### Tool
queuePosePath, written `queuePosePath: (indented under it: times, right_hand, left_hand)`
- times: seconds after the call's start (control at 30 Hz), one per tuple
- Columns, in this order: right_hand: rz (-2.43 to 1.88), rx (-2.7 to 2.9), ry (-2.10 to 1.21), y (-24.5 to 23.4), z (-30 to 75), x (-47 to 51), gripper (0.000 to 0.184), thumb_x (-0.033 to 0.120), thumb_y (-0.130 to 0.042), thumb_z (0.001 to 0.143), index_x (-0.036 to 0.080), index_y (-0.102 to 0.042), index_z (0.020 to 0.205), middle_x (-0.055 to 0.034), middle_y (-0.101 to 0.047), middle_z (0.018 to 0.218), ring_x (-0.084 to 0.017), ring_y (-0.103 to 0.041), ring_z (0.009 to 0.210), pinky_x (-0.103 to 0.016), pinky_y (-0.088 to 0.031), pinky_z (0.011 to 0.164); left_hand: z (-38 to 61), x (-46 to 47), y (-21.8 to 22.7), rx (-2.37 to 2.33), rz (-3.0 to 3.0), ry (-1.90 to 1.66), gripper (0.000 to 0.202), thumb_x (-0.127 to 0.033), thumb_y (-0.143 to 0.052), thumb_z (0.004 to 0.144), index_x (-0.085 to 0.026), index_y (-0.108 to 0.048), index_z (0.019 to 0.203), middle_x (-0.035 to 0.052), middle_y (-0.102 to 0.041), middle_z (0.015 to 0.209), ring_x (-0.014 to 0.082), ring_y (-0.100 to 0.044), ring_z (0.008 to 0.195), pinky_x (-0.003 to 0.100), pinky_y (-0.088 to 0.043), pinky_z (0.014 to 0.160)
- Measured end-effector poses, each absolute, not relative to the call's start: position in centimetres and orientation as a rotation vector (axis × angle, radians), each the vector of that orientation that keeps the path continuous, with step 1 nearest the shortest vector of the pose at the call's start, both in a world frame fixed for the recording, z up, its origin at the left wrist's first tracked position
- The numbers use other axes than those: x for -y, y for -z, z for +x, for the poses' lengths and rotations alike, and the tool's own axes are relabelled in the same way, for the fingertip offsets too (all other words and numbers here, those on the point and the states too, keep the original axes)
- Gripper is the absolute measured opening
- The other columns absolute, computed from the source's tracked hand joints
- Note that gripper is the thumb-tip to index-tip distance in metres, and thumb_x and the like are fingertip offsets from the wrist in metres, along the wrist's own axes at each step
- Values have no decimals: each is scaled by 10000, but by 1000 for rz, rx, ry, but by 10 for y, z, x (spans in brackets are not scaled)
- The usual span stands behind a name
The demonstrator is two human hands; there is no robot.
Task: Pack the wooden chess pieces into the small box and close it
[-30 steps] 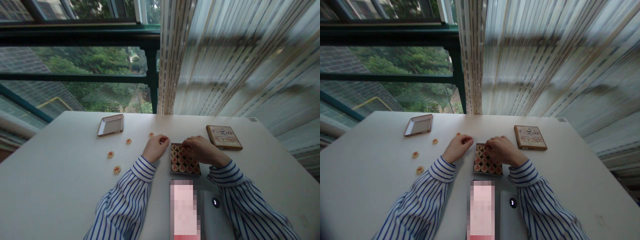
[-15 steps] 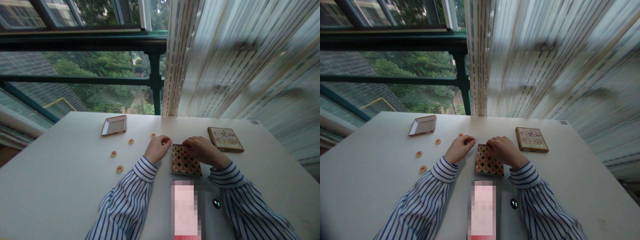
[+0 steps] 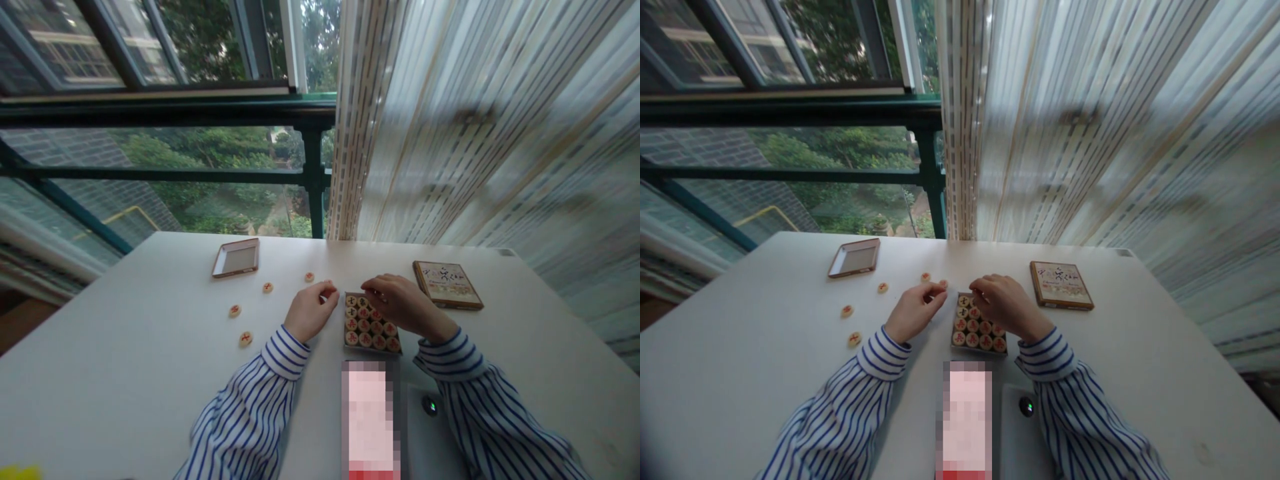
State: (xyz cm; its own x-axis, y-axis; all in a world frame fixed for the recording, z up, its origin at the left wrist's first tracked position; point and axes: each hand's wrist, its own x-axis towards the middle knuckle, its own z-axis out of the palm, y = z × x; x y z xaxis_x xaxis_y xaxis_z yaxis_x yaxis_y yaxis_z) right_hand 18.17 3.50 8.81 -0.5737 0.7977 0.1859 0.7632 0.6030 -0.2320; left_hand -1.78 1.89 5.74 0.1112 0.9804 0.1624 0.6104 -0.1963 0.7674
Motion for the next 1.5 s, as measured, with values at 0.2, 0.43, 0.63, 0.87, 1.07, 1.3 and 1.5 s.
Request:
queuePosePath:
  times: [0.2,0.43,0.63,0.87,1.07,1.3,1.5]
  right_hand:
    - [-1232,2546,-189,-89,175,-30,240,223,-414,845,161,-624,942,-68,-643,840,-154,-560,779,-269,-397,720]
    - [-1172,2594,-166,-86,161,-24,225,213,-418,850,170,-628,918,-59,-636,805,-154,-561,763,-256,-394,692]
    - [-1148,2646,-158,-89,149,-20,230,202,-424,842,167,-626,946,-67,-645,857,-157,-566,784,-263,-397,716]
    - [-1077,2706,-204,-96,135,-20,243,186,-425,829,166,-625,965,-66,-648,870,-149,-573,761,-247,-406,680]
    - [-1051,2686,-265,-102,128,-32,269,180,-402,839,158,-621,994,-70,-653,926,-156,-584,820,-251,-412,719]
    - [-1061,2751,-252,-106,108,-34,265,205,-409,841,161,-624,990,-73,-657,924,-151,-585,791,-246,-399,696]
    - [-955,2851,-232,-97,82,-27,270,180,-412,833,165,-611,1015,-79,-649,933,-153,-577,834,-244,-387,722]
  left_hand:
    - [-36,5,-63,-1656,1867,-930,227,-335,-475,795,-189,-632,870,9,-666,782,124,-582,640,250,-434,640]
    - [-64,33,-60,-1789,1860,-994,217,-320,-478,795,-184,-623,881,12,-654,764,126,-571,633,255,-441,636]
    - [-89,49,-48,-1909,1852,-1073,201,-317,-482,799,-180,-610,871,21,-646,811,134,-574,667,266,-450,635]
    - [-119,57,-29,-2131,1997,-1163,169,-264,-499,788,-154,-608,855,56,-637,832,178,-573,760,329,-457,742]
    - [-140,64,-18,-2218,2046,-1238,155,-257,-537,758,-156,-607,852,70,-647,878,207,-572,823,361,-458,781]
    - [-151,67,-4,-2216,1977,-1212,218,-297,-537,756,-148,-599,903,78,-649,895,208,-581,840,358,-469,792]
    - [-155,68,13,-2197,1949,-1161,298,-338,-550,740,-138,-594,957,87,-648,934,212,-582,864,360,-473,809]
